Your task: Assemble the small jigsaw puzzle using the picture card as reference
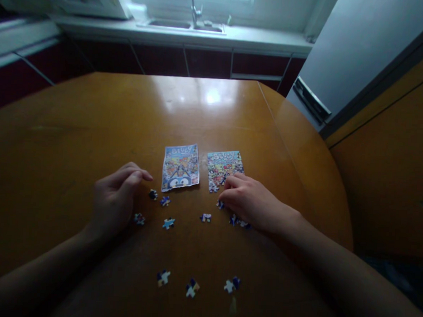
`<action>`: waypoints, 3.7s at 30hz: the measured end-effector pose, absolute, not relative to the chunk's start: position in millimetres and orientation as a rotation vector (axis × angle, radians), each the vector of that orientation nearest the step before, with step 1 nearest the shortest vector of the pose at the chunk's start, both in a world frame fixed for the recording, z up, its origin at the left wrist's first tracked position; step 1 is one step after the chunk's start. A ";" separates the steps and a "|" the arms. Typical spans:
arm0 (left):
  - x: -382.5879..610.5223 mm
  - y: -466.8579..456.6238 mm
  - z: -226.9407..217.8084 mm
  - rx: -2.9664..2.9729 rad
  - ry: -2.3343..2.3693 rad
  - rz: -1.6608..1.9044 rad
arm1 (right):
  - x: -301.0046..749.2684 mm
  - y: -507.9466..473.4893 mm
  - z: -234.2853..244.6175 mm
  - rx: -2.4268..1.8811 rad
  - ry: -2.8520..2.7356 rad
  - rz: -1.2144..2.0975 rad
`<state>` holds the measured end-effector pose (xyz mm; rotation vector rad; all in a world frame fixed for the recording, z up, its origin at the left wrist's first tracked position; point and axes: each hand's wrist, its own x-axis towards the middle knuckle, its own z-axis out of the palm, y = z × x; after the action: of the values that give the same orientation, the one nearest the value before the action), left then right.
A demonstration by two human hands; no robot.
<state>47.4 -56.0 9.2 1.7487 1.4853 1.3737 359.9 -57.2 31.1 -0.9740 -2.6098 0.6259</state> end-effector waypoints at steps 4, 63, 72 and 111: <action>47.4 -55.9 9.5 1.749 1.497 1.354 | 359.1 -56.3 28.0 -0.961 -2.610 0.597; 47.8 -56.6 10.9 1.740 1.518 1.327 | 359.0 -47.6 22.0 -1.170 -2.240 0.400; 45.0 -56.0 8.9 1.745 1.511 1.328 | 361.1 -46.0 27.1 -1.143 -2.228 0.453; 53.0 -74.5 36.7 2.416 1.625 0.607 | 373.2 -54.1 43.1 -1.198 -2.190 0.551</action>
<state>53.0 -74.5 36.7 2.4156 1.6252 0.6074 373.2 -54.1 43.1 -1.1985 -2.1902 0.5513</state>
